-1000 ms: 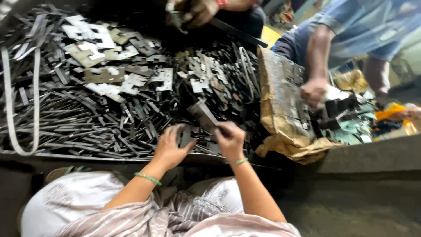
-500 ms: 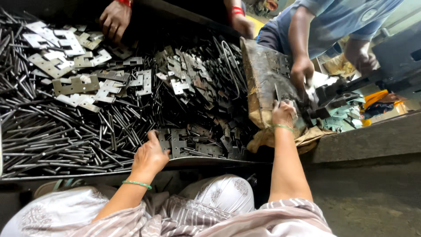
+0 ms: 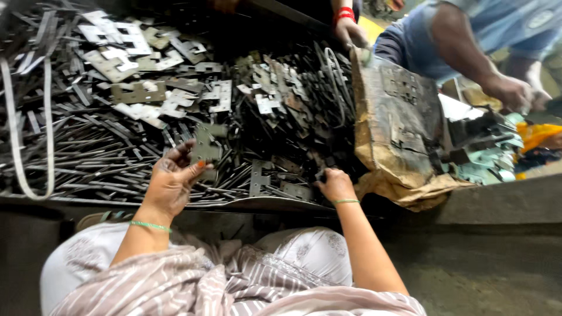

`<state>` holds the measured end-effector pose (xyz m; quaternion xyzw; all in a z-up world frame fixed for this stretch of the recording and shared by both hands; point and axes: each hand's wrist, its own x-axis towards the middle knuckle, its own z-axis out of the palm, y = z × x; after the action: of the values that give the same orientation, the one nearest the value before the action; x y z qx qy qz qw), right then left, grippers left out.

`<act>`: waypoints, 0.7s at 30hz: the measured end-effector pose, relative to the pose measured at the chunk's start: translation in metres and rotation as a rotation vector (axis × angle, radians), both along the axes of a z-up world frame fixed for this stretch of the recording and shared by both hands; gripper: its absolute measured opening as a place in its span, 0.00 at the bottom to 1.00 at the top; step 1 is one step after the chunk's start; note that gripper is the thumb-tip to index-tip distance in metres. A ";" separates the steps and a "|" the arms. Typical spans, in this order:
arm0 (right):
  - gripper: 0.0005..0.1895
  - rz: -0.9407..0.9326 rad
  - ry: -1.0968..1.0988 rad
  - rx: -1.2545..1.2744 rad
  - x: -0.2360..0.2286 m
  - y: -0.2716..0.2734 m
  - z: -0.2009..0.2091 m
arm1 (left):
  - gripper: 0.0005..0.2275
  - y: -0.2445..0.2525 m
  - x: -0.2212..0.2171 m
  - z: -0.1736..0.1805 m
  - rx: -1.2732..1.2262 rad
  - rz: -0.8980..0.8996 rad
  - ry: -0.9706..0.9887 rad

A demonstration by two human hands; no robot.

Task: The person sits on the floor and sorts small metal brackets and rods from a large bin, picking up items by hand and placing them into a separate pile. Other workers are visible nearby performing similar sorting tasks.

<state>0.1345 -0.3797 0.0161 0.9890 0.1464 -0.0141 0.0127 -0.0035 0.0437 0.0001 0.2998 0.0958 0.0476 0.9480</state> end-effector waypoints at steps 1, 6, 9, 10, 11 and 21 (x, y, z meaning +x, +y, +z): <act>0.19 -0.004 -0.008 -0.012 -0.002 0.002 -0.002 | 0.24 0.008 -0.006 0.011 -0.103 -0.039 -0.113; 0.08 0.128 -0.148 0.050 -0.019 0.021 0.006 | 0.29 0.022 -0.003 0.059 -0.123 -0.020 -0.034; 0.09 0.139 -0.296 0.290 -0.036 0.035 0.024 | 0.19 -0.002 0.031 0.053 0.827 -0.013 -0.001; 0.10 0.097 -0.265 0.416 -0.038 0.039 0.032 | 0.12 -0.016 0.039 0.043 1.310 -0.018 0.199; 0.12 0.055 -0.231 0.541 -0.039 0.041 0.039 | 0.11 -0.025 0.045 0.032 1.655 -0.113 0.210; 0.06 -0.434 0.367 1.847 -0.023 0.005 0.028 | 0.08 -0.049 0.070 -0.024 1.970 -0.171 0.302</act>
<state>0.1111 -0.3744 0.0437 0.5969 -0.0864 -0.0499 -0.7961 0.0666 -0.0054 -0.0236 0.9606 0.1113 -0.0011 0.2547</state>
